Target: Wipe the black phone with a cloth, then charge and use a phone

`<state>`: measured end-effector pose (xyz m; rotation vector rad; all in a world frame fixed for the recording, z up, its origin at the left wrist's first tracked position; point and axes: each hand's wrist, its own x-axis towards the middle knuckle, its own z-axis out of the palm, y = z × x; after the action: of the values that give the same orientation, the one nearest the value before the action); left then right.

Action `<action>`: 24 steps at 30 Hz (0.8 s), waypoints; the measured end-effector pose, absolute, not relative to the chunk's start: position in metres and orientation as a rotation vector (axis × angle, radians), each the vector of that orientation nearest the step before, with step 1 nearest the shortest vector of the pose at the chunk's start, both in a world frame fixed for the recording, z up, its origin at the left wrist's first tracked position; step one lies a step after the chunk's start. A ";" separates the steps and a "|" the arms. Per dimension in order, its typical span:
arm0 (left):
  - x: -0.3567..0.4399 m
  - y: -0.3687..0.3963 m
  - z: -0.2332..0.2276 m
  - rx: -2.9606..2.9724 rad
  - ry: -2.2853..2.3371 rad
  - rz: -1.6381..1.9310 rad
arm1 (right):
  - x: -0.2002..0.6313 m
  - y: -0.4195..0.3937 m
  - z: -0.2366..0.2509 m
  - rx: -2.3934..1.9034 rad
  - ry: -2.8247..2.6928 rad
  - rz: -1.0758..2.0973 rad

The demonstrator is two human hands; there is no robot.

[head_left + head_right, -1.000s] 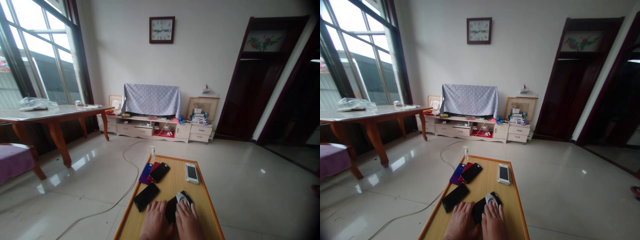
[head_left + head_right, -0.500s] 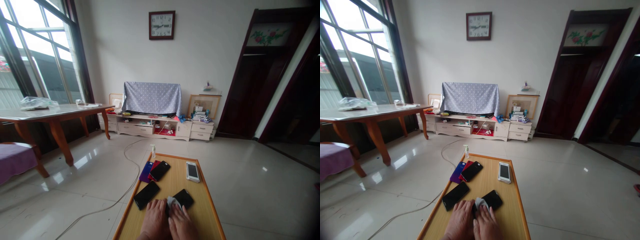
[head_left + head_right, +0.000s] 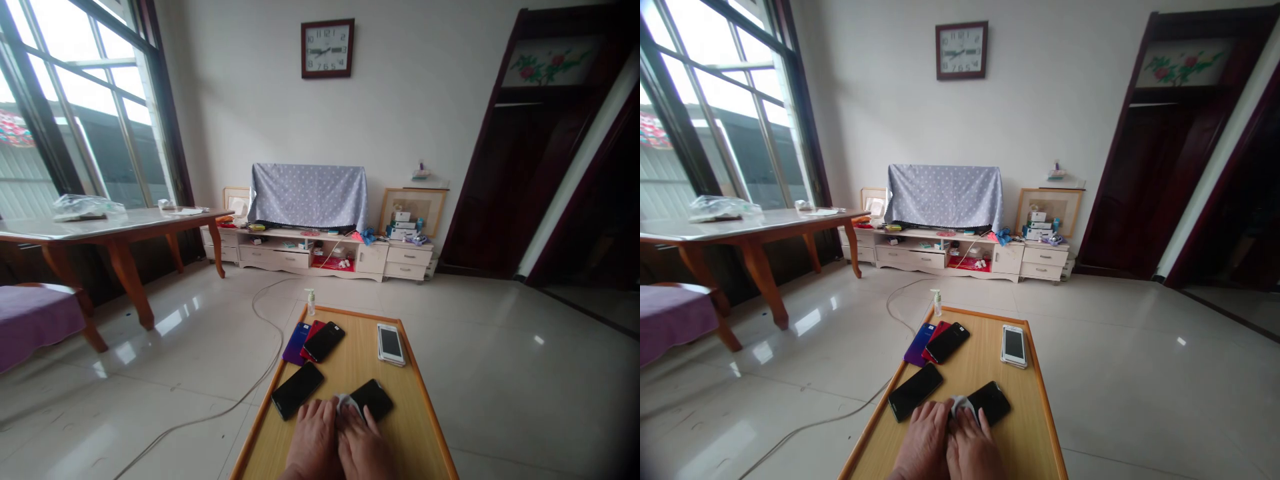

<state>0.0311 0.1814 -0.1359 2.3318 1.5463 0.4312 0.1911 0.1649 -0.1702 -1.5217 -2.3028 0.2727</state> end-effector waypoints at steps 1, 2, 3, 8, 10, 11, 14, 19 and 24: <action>0.032 0.181 -0.134 2.332 1.548 0.432 | 0.191 0.167 -0.166 -1.540 -2.280 0.273; 0.033 0.180 -0.132 2.327 1.552 0.443 | 0.193 0.172 -0.161 -1.585 -2.245 0.262; 0.034 0.179 -0.130 2.319 1.550 0.459 | 0.198 0.178 -0.156 -1.654 -2.202 0.244; 0.037 0.178 -0.124 2.283 1.547 0.509 | 0.225 0.198 -0.151 -1.968 -2.006 0.076; 0.037 0.179 -0.125 2.282 1.542 0.515 | 0.224 0.189 -0.161 -1.969 -1.992 0.042; 0.037 0.179 -0.126 2.284 1.540 0.516 | 0.221 0.181 -0.166 -1.935 -2.012 0.048; 0.036 0.181 -0.127 2.286 1.529 0.526 | 0.210 0.158 -0.176 -1.762 -2.141 0.130; 0.036 0.180 -0.129 2.299 1.532 0.546 | 0.228 0.164 -0.171 -1.780 -2.146 0.166; 0.038 0.181 -0.136 2.328 1.534 0.554 | 0.244 0.179 -0.172 -1.943 -1.978 0.058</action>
<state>0.0381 0.1807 -0.1359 2.3281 1.5335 0.5543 0.2442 0.1791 -0.1717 -1.9427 -1.9781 0.0581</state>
